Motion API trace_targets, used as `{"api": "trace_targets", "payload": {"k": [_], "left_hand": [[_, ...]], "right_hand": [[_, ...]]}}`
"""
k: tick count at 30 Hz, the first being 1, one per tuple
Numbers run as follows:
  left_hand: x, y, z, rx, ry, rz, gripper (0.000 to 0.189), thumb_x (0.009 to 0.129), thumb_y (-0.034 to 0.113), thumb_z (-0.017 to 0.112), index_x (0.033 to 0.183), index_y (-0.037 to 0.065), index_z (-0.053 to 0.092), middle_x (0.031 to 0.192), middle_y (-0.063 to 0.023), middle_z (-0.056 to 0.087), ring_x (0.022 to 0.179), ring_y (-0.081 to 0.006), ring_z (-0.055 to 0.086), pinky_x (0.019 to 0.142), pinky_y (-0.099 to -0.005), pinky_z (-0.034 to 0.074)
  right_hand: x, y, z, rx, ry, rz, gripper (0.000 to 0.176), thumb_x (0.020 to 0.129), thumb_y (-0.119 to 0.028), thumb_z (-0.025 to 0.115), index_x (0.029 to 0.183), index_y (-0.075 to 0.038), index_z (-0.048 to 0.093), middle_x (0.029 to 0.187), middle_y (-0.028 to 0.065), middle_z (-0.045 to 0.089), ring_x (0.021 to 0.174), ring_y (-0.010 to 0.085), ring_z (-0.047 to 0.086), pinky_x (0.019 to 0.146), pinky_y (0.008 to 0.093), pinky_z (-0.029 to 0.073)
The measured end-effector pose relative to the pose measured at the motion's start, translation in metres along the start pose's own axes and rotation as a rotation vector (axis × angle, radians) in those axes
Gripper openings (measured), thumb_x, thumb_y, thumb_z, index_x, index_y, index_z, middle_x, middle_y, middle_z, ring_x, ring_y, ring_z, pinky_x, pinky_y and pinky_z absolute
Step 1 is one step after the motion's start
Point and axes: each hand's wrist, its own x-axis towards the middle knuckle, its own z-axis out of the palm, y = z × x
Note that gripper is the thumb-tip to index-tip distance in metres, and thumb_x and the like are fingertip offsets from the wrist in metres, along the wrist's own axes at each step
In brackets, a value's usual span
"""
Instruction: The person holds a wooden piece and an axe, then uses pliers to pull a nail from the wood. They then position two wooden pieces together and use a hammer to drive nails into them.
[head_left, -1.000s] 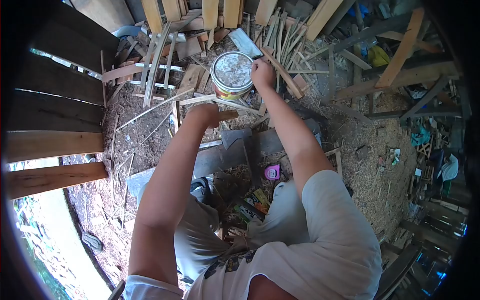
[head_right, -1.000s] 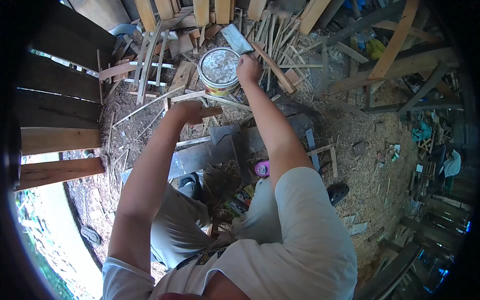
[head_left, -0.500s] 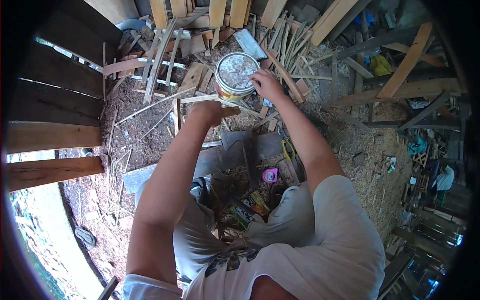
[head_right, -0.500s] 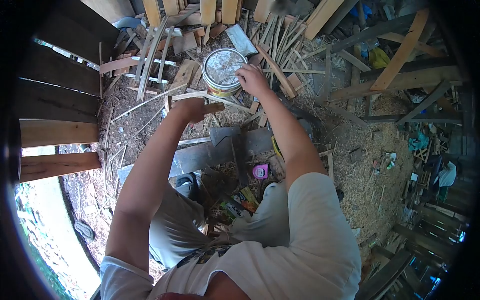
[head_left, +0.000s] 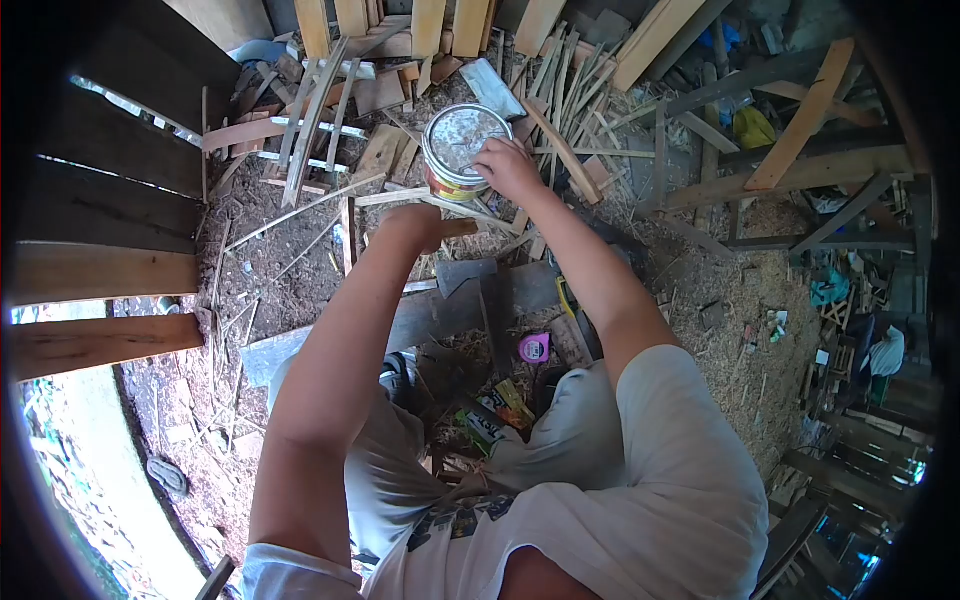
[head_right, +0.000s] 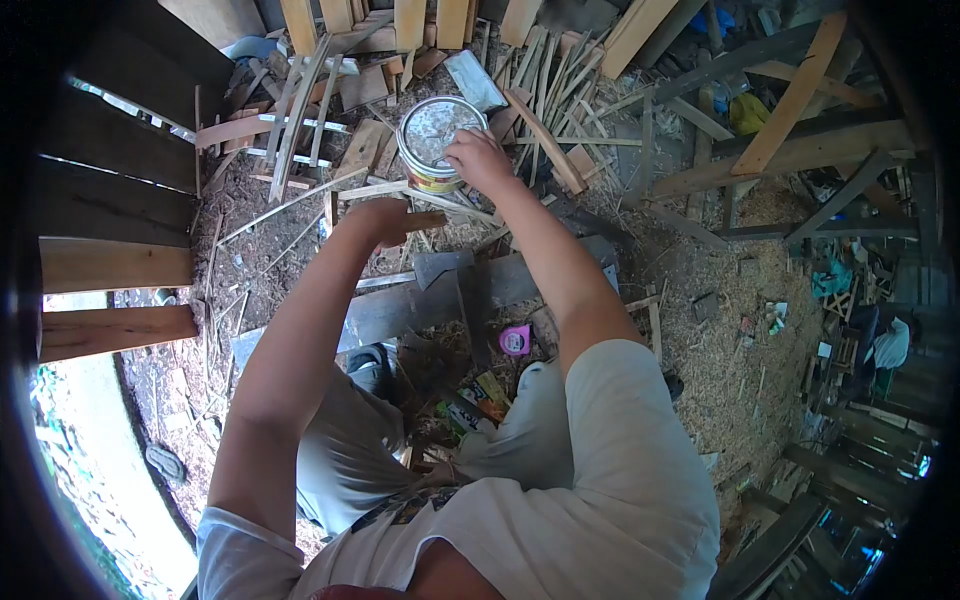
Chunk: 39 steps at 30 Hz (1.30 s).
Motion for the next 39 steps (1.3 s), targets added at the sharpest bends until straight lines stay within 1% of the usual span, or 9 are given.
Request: {"api": "trace_targets", "payload": {"k": [9, 19, 21, 25, 27, 29, 33, 35, 39], "left_hand": [[0.000, -0.007, 0.004, 0.011, 0.023, 0.026, 0.037, 0.081, 0.014, 0.073, 0.117, 0.007, 0.074, 0.121, -0.0116, 0.074, 0.114, -0.0275, 0.072, 0.094, -0.0417, 0.056], [-0.018, -0.007, 0.002, -0.016, 0.048, 0.034, 0.036, 0.082, 0.016, 0.073, 0.115, 0.004, 0.074, 0.121, -0.0162, 0.073, 0.113, -0.0315, 0.071, 0.094, -0.0436, 0.056], [-0.018, -0.014, 0.005, -0.008, 0.127, 0.182, 0.031, 0.080, 0.013, 0.072, 0.110, 0.006, 0.072, 0.094, -0.0170, 0.076, 0.093, -0.0322, 0.074, 0.083, -0.0450, 0.058], [-0.040, -0.015, -0.003, 0.022, 0.221, 0.255, 0.035, 0.078, 0.019, 0.077, 0.110, 0.007, 0.070, 0.100, -0.0169, 0.073, 0.096, -0.0350, 0.072, 0.085, -0.0465, 0.057], [-0.051, -0.019, -0.006, 0.247, 0.306, 0.451, 0.033, 0.084, 0.023, 0.076, 0.113, 0.007, 0.070, 0.112, -0.0155, 0.070, 0.110, -0.0353, 0.066, 0.097, -0.0442, 0.054], [-0.135, 0.004, -0.041, 0.037, 0.314, 0.450, 0.036, 0.088, 0.025, 0.075, 0.117, 0.005, 0.069, 0.116, -0.0149, 0.068, 0.107, -0.0346, 0.066, 0.097, -0.0449, 0.053], [-0.190, 0.005, -0.054, 0.099, 0.395, 0.462, 0.038, 0.088, 0.022, 0.077, 0.121, 0.005, 0.067, 0.115, -0.0139, 0.066, 0.102, -0.0337, 0.067, 0.092, -0.0440, 0.055], [-0.186, -0.006, -0.043, 0.150, 0.455, 0.466, 0.038, 0.087, 0.020, 0.077, 0.121, 0.006, 0.066, 0.114, -0.0137, 0.065, 0.101, -0.0334, 0.068, 0.090, -0.0436, 0.056], [-0.100, -0.063, 0.053, -0.103, 0.751, 0.620, 0.039, 0.082, 0.016, 0.082, 0.114, 0.008, 0.060, 0.106, -0.0133, 0.067, 0.093, -0.0345, 0.069, 0.080, -0.0457, 0.057]], "right_hand": [[0.006, -0.011, 0.012, -0.183, -0.030, 0.015, 0.006, 0.087, -0.015, 0.066, 0.087, -0.014, 0.072, 0.097, 0.0045, 0.063, 0.106, 0.0257, 0.060, 0.095, 0.0419, 0.044], [0.021, -0.009, -0.009, -0.344, -0.140, 0.189, 0.019, 0.094, -0.010, 0.054, 0.110, -0.005, 0.062, 0.116, 0.0156, 0.066, 0.113, 0.0350, 0.062, 0.095, 0.0524, 0.043], [0.020, 0.002, -0.020, -0.099, 0.050, 0.236, 0.020, 0.091, -0.013, 0.060, 0.111, -0.007, 0.061, 0.111, 0.0166, 0.069, 0.111, 0.0356, 0.064, 0.098, 0.0544, 0.043], [0.017, 0.004, -0.033, 0.053, 0.131, 0.281, 0.026, 0.090, -0.010, 0.061, 0.115, -0.007, 0.062, 0.097, 0.0162, 0.070, 0.095, 0.0392, 0.067, 0.090, 0.0488, 0.049], [0.016, 0.004, -0.034, 0.069, 0.235, 0.179, 0.028, 0.090, -0.010, 0.061, 0.118, -0.012, 0.065, 0.097, 0.0164, 0.070, 0.091, 0.0389, 0.068, 0.082, 0.0456, 0.053], [0.018, -0.004, -0.046, 0.224, 0.092, 0.252, 0.027, 0.091, -0.014, 0.063, 0.117, -0.017, 0.069, 0.093, 0.0132, 0.071, 0.087, 0.0340, 0.069, 0.076, 0.0430, 0.054], [0.010, -0.029, -0.072, 0.410, 0.190, 0.124, 0.023, 0.091, -0.016, 0.068, 0.114, -0.016, 0.070, 0.084, 0.0051, 0.068, 0.078, 0.0208, 0.067, 0.071, 0.0357, 0.053], [-0.011, -0.049, -0.080, 0.470, 0.192, 0.060, 0.022, 0.092, -0.013, 0.069, 0.114, -0.012, 0.069, 0.084, 0.0030, 0.067, 0.077, 0.0151, 0.064, 0.070, 0.0321, 0.052], [-0.107, -0.104, -0.071, 0.734, 0.013, 0.304, 0.017, 0.094, -0.010, 0.070, 0.110, -0.007, 0.069, 0.086, -0.0027, 0.063, 0.079, 0.0062, 0.058, 0.071, 0.0243, 0.047]]}}
